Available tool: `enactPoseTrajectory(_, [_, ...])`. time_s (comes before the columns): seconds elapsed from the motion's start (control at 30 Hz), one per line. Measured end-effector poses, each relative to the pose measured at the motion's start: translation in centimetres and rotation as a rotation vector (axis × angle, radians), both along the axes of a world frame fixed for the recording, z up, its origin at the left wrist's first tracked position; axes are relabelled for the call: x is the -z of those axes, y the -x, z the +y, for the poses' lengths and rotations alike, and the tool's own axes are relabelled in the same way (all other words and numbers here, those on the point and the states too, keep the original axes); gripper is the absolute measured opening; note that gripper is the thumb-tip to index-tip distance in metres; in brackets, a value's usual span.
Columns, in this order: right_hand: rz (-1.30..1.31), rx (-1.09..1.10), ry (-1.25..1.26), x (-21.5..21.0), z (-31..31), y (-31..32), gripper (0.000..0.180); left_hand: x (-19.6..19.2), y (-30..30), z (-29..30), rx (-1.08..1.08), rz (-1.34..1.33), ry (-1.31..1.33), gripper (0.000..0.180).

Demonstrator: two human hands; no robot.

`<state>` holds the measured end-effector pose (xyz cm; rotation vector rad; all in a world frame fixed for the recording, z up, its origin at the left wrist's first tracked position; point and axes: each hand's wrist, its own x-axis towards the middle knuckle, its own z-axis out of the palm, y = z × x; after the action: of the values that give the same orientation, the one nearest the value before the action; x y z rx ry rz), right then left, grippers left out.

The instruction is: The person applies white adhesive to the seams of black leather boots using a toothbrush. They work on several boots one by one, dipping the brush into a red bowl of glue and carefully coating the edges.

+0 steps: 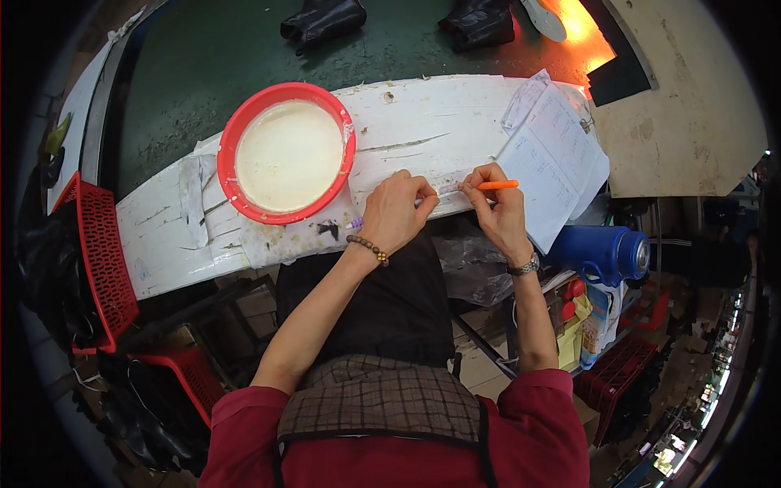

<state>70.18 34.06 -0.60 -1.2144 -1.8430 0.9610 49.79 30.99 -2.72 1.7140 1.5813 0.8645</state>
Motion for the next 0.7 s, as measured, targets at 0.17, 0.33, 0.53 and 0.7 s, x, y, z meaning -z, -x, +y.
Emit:
enactPoseTrajectory(0.17, [-0.237, -0.12, -0.241, -0.2, -0.1, 0.5, 0.007, 0.2, 0.1, 0.1, 0.007, 0.002, -0.001, 0.015])
enactPoseTrajectory(0.33, [-0.123, 0.036, -0.361, 1.3, -0.7, 0.9, 0.009, -0.1, 0.1, 0.0, 0.012, 0.007, 0.018, 0.015])
enactPoseTrajectory(0.53, [-0.062, 0.025, -0.086, -0.4, -0.7, 0.6, 0.009, 0.0, 0.2, 0.0, 0.003, 0.01, 0.029, 0.015])
enactPoseTrajectory(0.7, [-0.162, -0.041, -0.126, -1.4, -0.7, 0.9, 0.009, -0.1, 0.1, 0.0, 0.003, 0.01, 0.028, 0.015])
